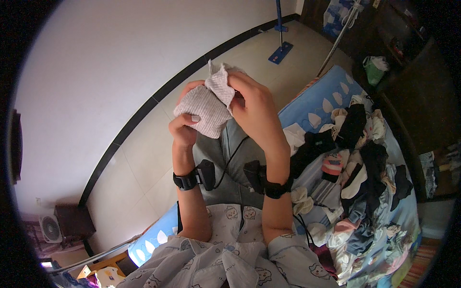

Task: The person picks up and folds pieces of clothing and a pair of socks on a bed.

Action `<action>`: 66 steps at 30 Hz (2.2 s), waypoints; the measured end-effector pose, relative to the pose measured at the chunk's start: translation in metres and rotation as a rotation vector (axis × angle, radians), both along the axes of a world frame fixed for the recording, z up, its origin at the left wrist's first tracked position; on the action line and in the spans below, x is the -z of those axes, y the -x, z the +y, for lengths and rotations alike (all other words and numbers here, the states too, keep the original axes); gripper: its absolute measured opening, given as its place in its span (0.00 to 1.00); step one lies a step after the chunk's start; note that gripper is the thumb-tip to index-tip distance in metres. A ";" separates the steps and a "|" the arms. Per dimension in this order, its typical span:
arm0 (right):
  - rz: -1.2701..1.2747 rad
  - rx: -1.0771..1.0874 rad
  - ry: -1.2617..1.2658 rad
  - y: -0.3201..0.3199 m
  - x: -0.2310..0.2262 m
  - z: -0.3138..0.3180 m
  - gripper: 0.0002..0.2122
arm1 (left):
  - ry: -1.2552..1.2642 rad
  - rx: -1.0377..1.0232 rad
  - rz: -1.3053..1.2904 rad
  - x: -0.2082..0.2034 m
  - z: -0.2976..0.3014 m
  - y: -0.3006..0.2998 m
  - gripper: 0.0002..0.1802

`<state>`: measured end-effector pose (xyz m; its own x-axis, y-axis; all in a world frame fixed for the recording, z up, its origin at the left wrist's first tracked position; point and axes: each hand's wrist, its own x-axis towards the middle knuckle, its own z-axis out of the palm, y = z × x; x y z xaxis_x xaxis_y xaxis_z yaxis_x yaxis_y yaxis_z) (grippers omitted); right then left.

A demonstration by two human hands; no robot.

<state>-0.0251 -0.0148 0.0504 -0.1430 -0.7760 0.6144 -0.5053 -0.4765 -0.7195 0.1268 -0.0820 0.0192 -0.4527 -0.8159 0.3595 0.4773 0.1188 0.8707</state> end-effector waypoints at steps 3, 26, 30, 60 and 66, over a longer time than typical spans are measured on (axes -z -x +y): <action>-0.006 0.022 -0.003 0.001 -0.001 0.000 0.13 | -0.007 0.000 0.015 0.005 -0.002 0.000 0.40; -0.337 -0.048 -0.407 0.017 0.018 0.001 0.19 | -0.302 -0.063 0.376 -0.003 0.012 0.007 0.40; -0.547 -0.511 -0.212 0.030 0.012 -0.001 0.14 | -0.272 -0.069 0.357 0.002 0.006 0.001 0.40; -0.419 -0.183 -0.803 0.035 0.025 0.001 0.16 | -0.199 0.093 0.190 0.000 0.011 0.010 0.40; -0.305 -0.307 -0.634 0.036 0.031 0.002 0.21 | -0.239 0.101 0.242 -0.002 0.014 0.015 0.42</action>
<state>-0.0612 -0.0126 0.0192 0.0443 -0.9990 0.0065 -0.1525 -0.0132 -0.9882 0.1121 -0.0680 0.0208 -0.4601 -0.8456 0.2708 0.6723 -0.1326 0.7283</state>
